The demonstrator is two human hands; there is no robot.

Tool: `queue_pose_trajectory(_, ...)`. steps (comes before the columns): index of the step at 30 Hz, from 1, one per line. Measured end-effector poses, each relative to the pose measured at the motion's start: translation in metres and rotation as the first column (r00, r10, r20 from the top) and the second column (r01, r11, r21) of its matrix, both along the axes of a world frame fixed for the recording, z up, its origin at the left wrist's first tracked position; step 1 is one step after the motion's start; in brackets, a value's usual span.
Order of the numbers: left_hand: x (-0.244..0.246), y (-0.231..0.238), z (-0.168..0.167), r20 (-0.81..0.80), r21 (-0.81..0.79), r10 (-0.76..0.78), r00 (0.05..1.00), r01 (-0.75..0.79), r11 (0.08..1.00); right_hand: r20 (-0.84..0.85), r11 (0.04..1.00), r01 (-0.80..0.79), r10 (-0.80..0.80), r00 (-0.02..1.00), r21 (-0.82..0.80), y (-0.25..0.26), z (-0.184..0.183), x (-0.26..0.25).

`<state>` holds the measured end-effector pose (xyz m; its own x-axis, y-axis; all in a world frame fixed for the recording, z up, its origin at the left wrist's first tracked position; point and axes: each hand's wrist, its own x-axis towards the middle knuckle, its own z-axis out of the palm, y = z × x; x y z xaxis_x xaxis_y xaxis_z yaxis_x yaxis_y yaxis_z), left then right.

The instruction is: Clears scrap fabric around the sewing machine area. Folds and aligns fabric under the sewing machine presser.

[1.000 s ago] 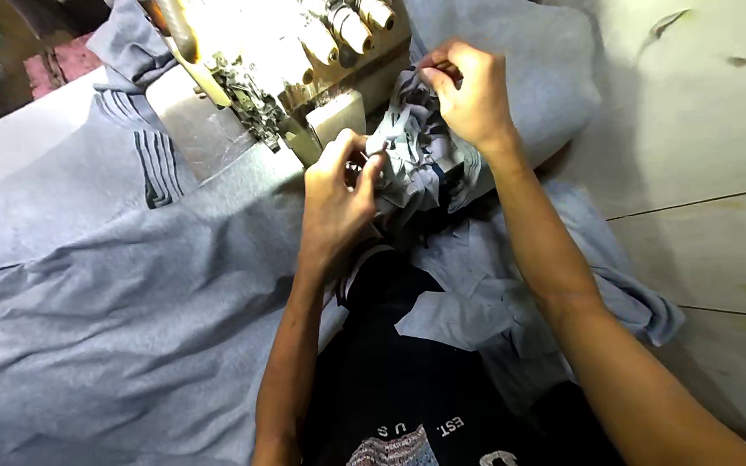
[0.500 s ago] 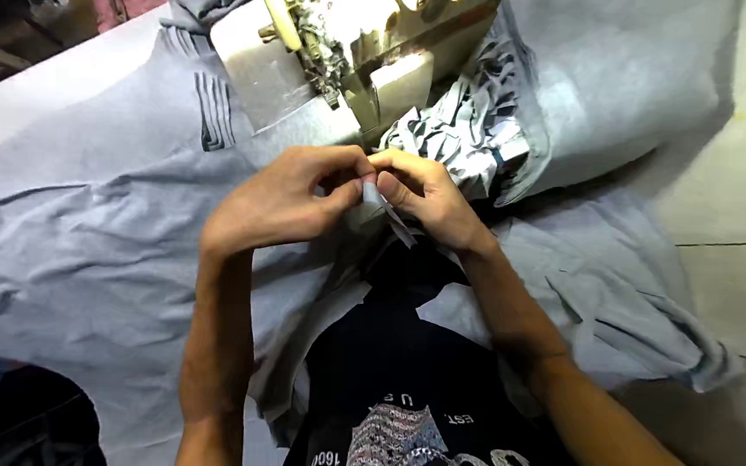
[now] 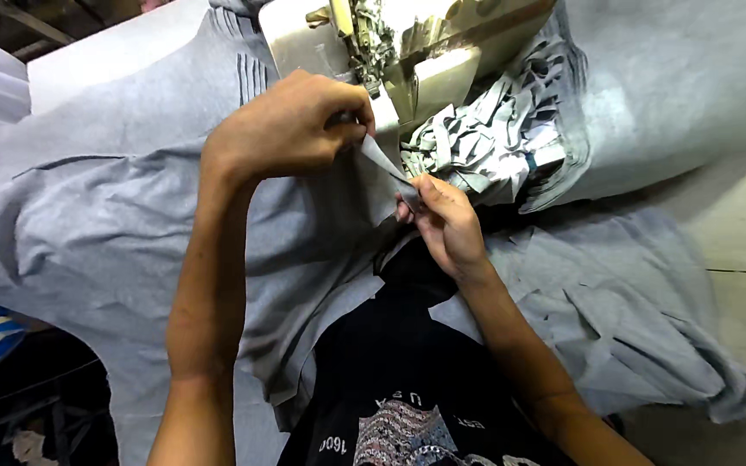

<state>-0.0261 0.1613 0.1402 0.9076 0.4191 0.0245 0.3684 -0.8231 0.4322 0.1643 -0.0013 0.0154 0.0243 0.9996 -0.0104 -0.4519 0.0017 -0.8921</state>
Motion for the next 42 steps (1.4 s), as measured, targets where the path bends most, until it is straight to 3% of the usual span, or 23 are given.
queue_pose_trajectory(3, 0.007, 0.006, -0.003, 0.038, 0.070, 0.093, 0.995, -0.095, 0.993, 0.006, 0.994, 0.099, -0.098, 0.995, -0.056, -0.004, -0.009, -0.004)
queue_pose_trajectory(5, 0.009, 0.009, -0.009, 0.075, 0.081, 0.148, 0.986, -0.154, 0.985, 0.160, 0.975, 0.222, -0.221, 0.962, 0.012, -0.009, -0.019, -0.007)
queue_pose_trajectory(6, 0.009, 0.009, -0.012, 0.098, 0.070, 0.173, 0.980, -0.180, 0.981, 0.327, 0.949, 0.294, -0.315, 0.891, 0.112, -0.013, -0.024, -0.009)
queue_pose_trajectory(8, 0.009, 0.004, -0.017, 0.149, 0.025, 0.203, 0.968, -0.209, 0.978, 0.612, 0.863, 0.350, -0.505, 0.609, 0.364, -0.018, -0.034, -0.008)
queue_pose_trajectory(9, 0.008, 0.000, -0.018, 0.178, -0.010, 0.193, 0.965, -0.195, 0.981, 0.668, 0.829, 0.328, -0.559, 0.492, 0.452, -0.020, -0.036, -0.004)
queue_pose_trajectory(10, 0.008, -0.006, -0.018, 0.206, -0.046, 0.153, 0.967, -0.146, 0.988, 0.695, 0.822, 0.299, -0.569, 0.439, 0.485, -0.021, -0.033, 0.000)
queue_pose_trajectory(13, 0.010, -0.023, -0.013, 0.261, -0.098, -0.107, 0.960, 0.136, 0.986, 0.720, 0.862, 0.201, -0.500, 0.482, 0.465, -0.013, -0.014, 0.015)
queue_pose_trajectory(15, 0.017, -0.032, -0.009, 0.261, -0.103, -0.216, 0.941, 0.250, 0.963, 0.679, 0.872, 0.109, -0.444, 0.585, 0.477, -0.001, 0.004, 0.019)
queue_pose_trajectory(18, 0.023, -0.033, -0.005, 0.247, -0.043, -0.183, 0.952, 0.199, 0.979, 0.545, 0.925, -0.007, -0.218, 0.810, 0.381, 0.014, 0.023, 0.016)
queue_pose_trajectory(21, 0.021, -0.020, -0.005, 0.260, -0.019, -0.060, 0.964, 0.068, 0.998, 0.403, 0.958, -0.003, -0.118, 0.908, 0.288, 0.023, 0.022, 0.008)
queue_pose_trajectory(30, 0.020, 0.003, -0.031, 0.346, -0.030, 0.266, 0.900, -0.273, 0.962, 0.487, 0.964, 0.238, -0.264, 0.832, 0.117, -0.011, -0.022, -0.003)
queue_pose_trajectory(42, 0.029, -0.002, -0.045, 0.487, -0.018, 0.382, 0.786, -0.428, 0.904, 0.438, 0.923, 0.385, -0.353, 0.827, 0.018, -0.026, -0.064, -0.014)
